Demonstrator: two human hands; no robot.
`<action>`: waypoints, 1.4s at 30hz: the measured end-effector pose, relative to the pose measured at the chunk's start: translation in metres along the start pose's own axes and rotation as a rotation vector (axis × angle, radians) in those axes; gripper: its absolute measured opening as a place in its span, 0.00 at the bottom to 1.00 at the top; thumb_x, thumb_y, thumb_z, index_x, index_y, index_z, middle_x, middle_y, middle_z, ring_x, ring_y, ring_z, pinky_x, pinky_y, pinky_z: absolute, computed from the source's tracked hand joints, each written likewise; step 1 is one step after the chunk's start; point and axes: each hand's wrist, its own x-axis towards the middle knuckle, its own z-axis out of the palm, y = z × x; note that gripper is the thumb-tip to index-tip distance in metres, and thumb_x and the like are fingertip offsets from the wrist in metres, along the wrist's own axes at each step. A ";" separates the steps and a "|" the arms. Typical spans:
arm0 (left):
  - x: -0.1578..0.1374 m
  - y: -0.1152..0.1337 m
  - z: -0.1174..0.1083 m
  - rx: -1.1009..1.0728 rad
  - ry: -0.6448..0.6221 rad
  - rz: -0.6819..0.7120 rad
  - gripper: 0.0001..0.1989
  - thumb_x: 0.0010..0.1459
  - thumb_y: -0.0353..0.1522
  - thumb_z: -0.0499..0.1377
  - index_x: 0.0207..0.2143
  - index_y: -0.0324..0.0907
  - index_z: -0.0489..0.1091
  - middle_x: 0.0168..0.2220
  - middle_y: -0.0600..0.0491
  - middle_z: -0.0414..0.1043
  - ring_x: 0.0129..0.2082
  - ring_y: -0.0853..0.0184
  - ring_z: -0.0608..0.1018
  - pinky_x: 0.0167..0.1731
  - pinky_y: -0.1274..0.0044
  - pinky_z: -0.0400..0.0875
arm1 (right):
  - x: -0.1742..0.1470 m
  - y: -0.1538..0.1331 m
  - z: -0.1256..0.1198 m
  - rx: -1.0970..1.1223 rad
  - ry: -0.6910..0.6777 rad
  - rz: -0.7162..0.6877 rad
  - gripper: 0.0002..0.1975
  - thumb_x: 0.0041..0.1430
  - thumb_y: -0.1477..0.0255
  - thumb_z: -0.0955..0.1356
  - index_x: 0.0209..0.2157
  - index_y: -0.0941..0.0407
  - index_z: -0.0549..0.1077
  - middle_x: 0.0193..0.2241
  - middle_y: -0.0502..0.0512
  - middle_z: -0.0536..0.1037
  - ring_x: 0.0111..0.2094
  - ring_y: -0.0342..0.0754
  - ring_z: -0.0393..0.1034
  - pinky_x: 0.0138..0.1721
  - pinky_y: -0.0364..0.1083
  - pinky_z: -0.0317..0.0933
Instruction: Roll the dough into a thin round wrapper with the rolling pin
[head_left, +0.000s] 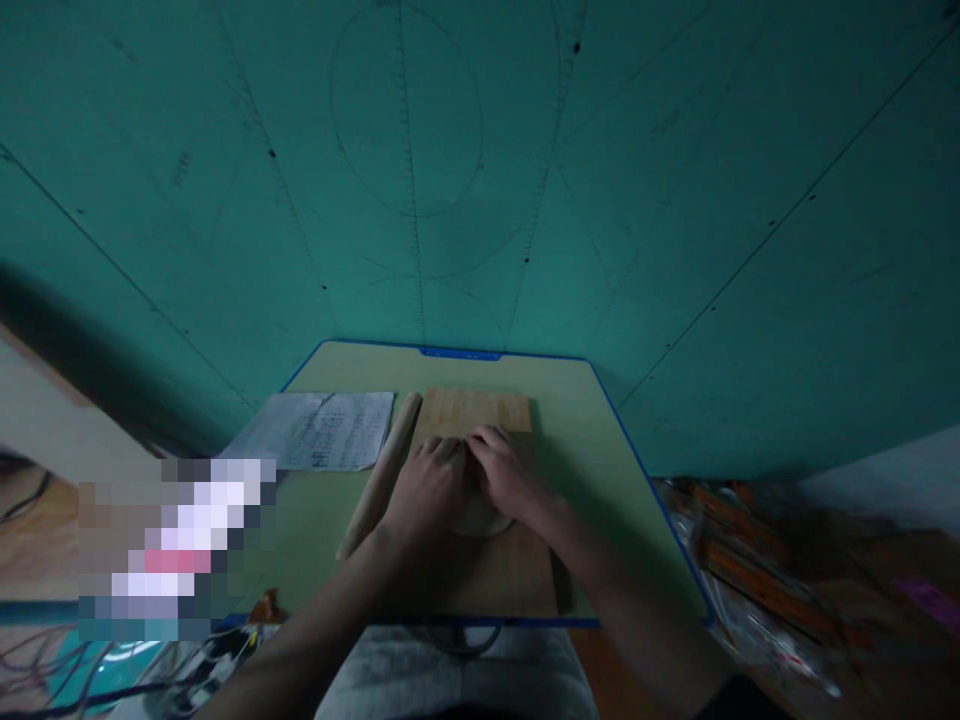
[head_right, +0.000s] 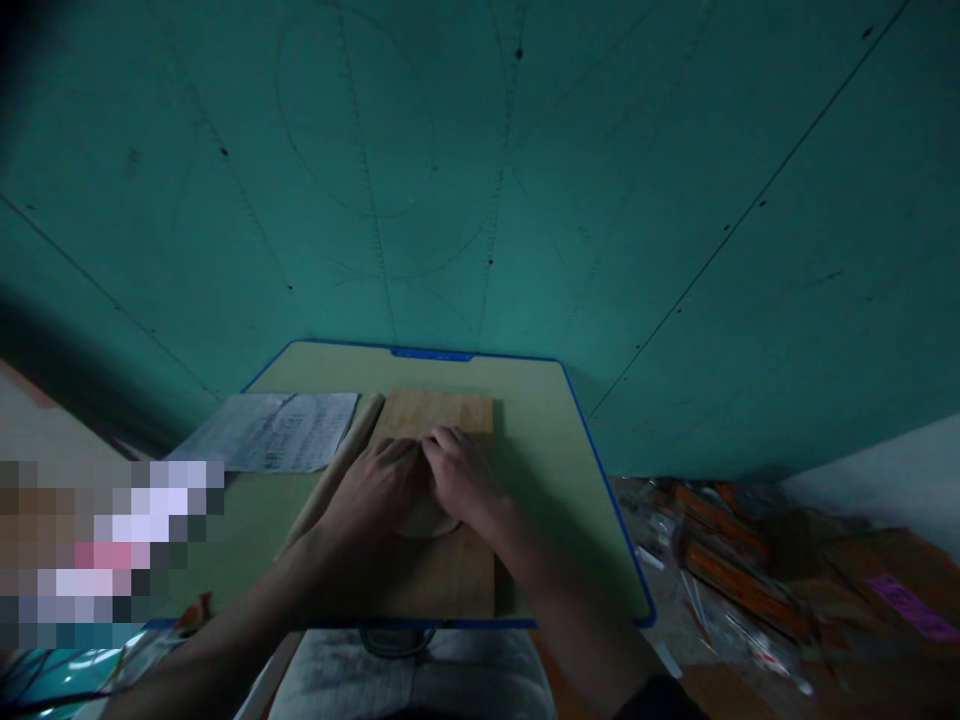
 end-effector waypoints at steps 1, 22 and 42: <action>0.000 0.002 0.000 0.012 -0.004 -0.025 0.12 0.64 0.25 0.52 0.45 0.35 0.73 0.45 0.41 0.75 0.45 0.54 0.76 0.46 0.66 0.70 | 0.002 -0.001 -0.001 -0.019 -0.014 -0.007 0.16 0.65 0.82 0.62 0.50 0.58 0.74 0.49 0.60 0.74 0.52 0.51 0.66 0.54 0.47 0.61; -0.092 -0.081 -0.010 -0.147 -0.066 -0.494 0.15 0.65 0.29 0.45 0.36 0.41 0.71 0.34 0.43 0.80 0.32 0.61 0.82 0.29 0.75 0.69 | -0.007 0.019 -0.041 -0.035 0.195 0.020 0.20 0.67 0.76 0.60 0.56 0.56 0.73 0.50 0.62 0.76 0.52 0.54 0.69 0.55 0.54 0.62; -0.047 -0.043 0.009 0.000 0.235 -0.042 0.21 0.68 0.33 0.52 0.61 0.39 0.64 0.56 0.41 0.74 0.61 0.51 0.70 0.56 0.62 0.67 | -0.014 0.015 0.001 -0.214 0.141 0.088 0.22 0.70 0.65 0.62 0.60 0.59 0.68 0.61 0.66 0.70 0.64 0.58 0.60 0.65 0.59 0.49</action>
